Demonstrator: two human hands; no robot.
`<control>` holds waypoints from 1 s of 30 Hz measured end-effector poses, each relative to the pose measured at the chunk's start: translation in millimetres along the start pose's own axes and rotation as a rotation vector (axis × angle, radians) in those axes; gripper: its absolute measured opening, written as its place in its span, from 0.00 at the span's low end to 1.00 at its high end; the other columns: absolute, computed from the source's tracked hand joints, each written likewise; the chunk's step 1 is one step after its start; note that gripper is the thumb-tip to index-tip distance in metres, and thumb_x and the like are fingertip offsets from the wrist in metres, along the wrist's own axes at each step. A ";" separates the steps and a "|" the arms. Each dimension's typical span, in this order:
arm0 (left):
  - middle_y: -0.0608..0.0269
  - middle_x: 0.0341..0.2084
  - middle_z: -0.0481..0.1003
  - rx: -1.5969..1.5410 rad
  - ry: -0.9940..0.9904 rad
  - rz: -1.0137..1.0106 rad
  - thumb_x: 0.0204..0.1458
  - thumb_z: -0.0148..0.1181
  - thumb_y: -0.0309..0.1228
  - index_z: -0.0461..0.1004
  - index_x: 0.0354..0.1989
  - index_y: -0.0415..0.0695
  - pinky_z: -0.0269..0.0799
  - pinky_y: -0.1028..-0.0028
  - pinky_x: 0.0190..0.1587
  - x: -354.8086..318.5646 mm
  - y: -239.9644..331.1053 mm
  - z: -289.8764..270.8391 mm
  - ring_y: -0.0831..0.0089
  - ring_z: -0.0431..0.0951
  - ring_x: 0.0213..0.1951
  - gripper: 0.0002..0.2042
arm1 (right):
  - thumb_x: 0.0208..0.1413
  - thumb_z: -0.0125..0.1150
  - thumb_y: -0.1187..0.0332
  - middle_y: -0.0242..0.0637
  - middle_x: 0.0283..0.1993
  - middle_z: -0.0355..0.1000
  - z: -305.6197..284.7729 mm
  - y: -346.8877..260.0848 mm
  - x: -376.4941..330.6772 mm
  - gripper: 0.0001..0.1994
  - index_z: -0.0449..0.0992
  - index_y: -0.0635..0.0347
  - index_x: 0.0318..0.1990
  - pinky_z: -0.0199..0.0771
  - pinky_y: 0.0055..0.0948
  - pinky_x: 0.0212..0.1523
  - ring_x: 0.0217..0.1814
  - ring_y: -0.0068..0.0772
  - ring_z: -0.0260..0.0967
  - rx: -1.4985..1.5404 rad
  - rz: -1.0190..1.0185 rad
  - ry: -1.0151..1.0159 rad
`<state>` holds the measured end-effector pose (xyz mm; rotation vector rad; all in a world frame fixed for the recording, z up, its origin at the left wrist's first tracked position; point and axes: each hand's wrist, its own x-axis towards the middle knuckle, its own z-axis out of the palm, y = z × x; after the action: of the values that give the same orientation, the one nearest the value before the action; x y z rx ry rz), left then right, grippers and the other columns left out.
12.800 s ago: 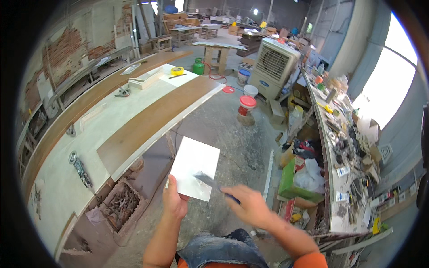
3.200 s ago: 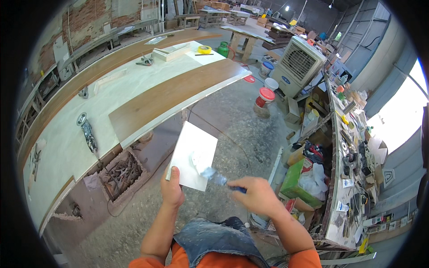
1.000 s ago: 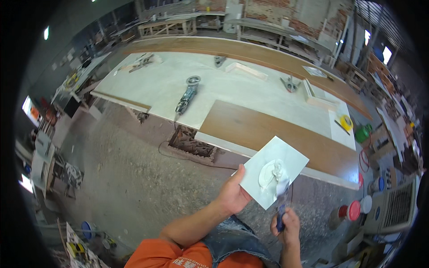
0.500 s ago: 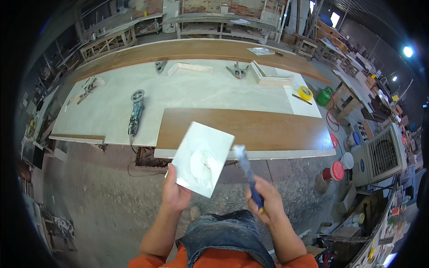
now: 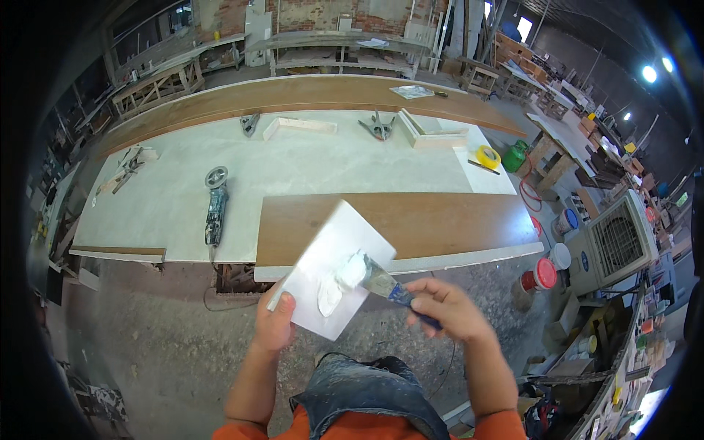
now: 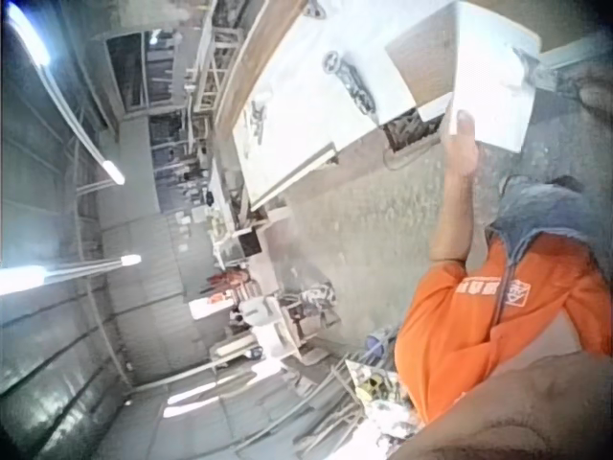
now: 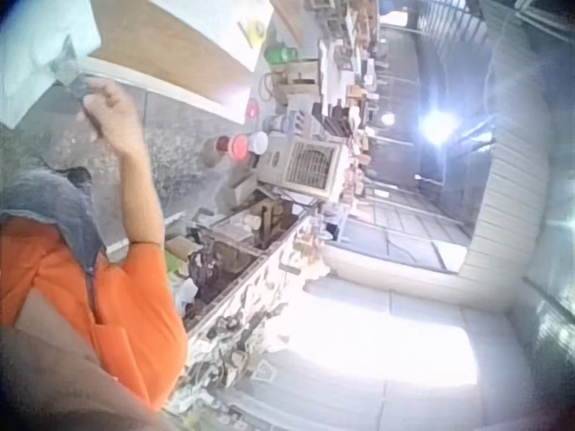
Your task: The person reviews a document, then uses a putty knife to apply a white adhesive along the edge of a long wooden board. They later mix a white paste on a small tile and apply it to the board edge with a brush.
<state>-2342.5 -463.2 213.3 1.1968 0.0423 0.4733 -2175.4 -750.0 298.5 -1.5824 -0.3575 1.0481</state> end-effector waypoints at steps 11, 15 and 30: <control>0.59 0.49 0.79 0.394 -0.021 -0.296 0.69 0.54 0.43 0.73 0.63 0.34 0.71 0.71 0.54 28.6 -1.2 -7.3 0.75 0.75 0.49 0.24 | 0.50 0.62 0.70 0.45 0.37 0.81 72.8 -102.2 50.4 0.13 0.86 0.53 0.43 0.77 0.43 0.45 0.42 0.46 0.79 -1.463 -0.526 -0.174; 0.59 0.45 0.80 0.329 0.184 -0.238 0.69 0.53 0.43 0.74 0.61 0.35 0.74 0.70 0.49 20.2 -16.0 -15.7 0.74 0.77 0.44 0.23 | 0.50 0.62 0.70 0.44 0.35 0.79 123.8 -87.4 35.7 0.05 0.84 0.53 0.31 0.78 0.45 0.40 0.40 0.46 0.80 -1.776 -0.729 -0.216; 0.53 0.64 0.69 -0.286 0.667 0.218 0.70 0.50 0.45 0.61 0.69 0.33 0.71 0.60 0.64 10.6 -20.6 -29.3 0.61 0.72 0.63 0.28 | 0.68 0.52 0.70 0.42 0.35 0.78 96.7 -4.6 47.3 0.18 0.68 0.64 0.63 0.69 0.26 0.16 0.19 0.29 0.71 0.119 0.065 -0.138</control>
<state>-2334.2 -439.1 186.0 0.7256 0.4059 1.0210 -2222.6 -653.8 286.8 -1.4278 -0.3324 1.2104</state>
